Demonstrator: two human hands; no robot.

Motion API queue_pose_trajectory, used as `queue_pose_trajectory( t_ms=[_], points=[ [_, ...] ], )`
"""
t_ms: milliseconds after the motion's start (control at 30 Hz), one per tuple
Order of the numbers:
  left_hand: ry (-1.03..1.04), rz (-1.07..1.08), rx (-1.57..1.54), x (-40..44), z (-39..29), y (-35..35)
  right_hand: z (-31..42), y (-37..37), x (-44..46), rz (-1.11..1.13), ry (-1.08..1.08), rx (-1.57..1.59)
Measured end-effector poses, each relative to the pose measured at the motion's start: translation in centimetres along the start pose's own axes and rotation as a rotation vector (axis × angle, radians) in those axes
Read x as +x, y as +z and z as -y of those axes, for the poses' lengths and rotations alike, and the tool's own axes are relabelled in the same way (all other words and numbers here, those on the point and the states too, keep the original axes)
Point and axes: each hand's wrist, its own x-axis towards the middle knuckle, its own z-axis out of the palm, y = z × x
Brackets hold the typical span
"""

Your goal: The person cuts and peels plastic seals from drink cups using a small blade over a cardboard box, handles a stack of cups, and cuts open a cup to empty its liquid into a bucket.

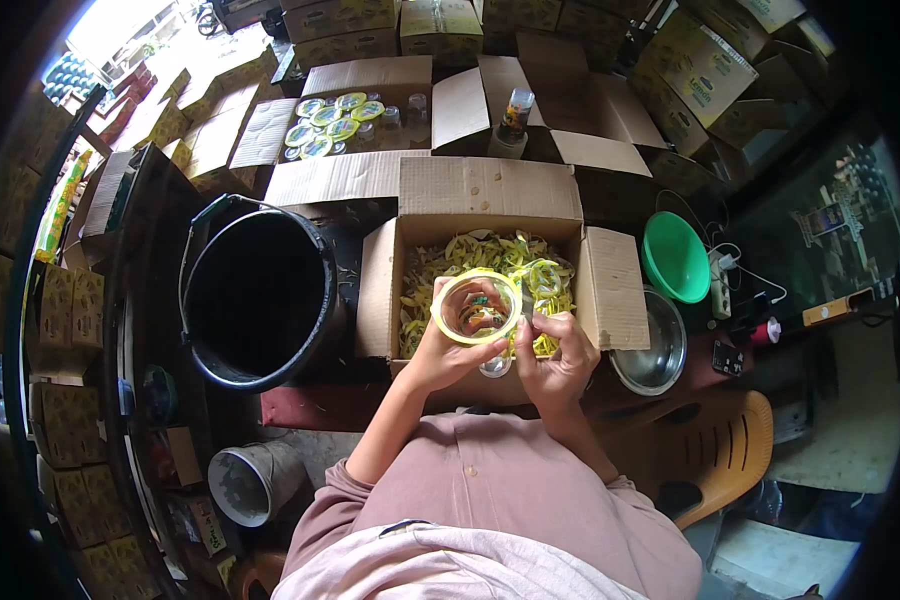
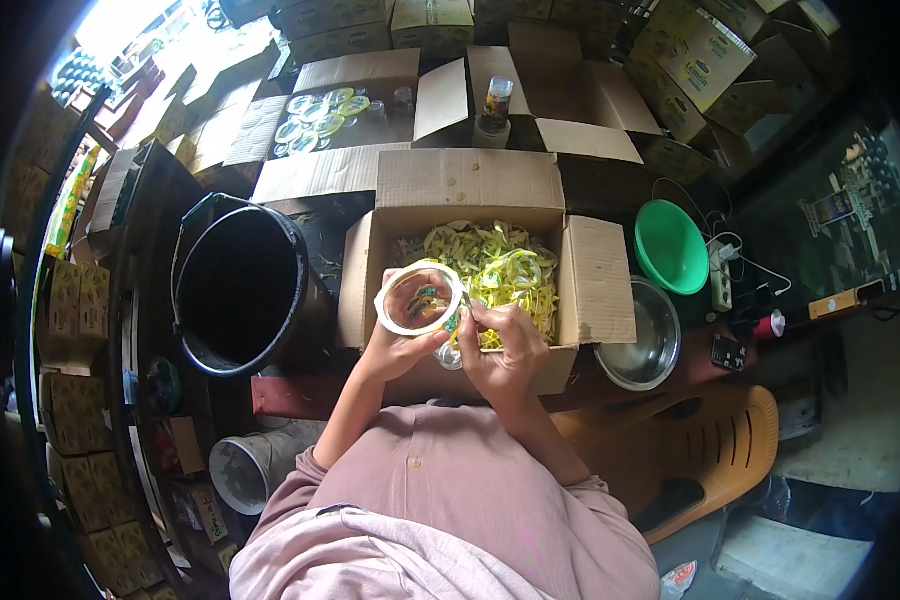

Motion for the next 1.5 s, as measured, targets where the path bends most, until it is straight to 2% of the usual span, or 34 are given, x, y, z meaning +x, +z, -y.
queue_pose_trajectory(
  t_ms=[167,267,333,467,533,633,800,1500],
  points=[
    [-0.01,0.011,0.008,-0.2,0.0,0.0,0.0,-0.2,0.3,0.016,-0.03,-0.041],
    [0.01,0.052,0.151,-0.2,-0.1,-0.4,-0.3,-0.2,0.4,0.031,-0.047,-0.069],
    [0.003,0.099,0.098,-0.4,-0.1,0.0,-0.6,-0.3,0.6,0.051,-0.038,-0.101],
    [-0.028,0.089,0.128,-0.4,-0.2,-0.3,-1.1,-0.6,1.2,0.081,-0.001,0.062],
    [0.022,0.106,0.073,-0.3,0.7,-0.4,-1.1,-0.7,1.2,0.077,0.048,0.076],
    [0.029,0.052,0.035,-0.1,0.5,-0.2,-1.7,-0.5,0.3,-0.003,0.09,0.073],
    [0.016,0.006,-0.079,-0.2,0.7,0.0,-1.2,-0.4,-0.3,-0.017,0.011,-0.009],
    [-0.003,0.036,0.016,-0.4,1.4,-0.1,0.0,0.3,0.4,-0.026,-0.027,-0.143]
  ],
)
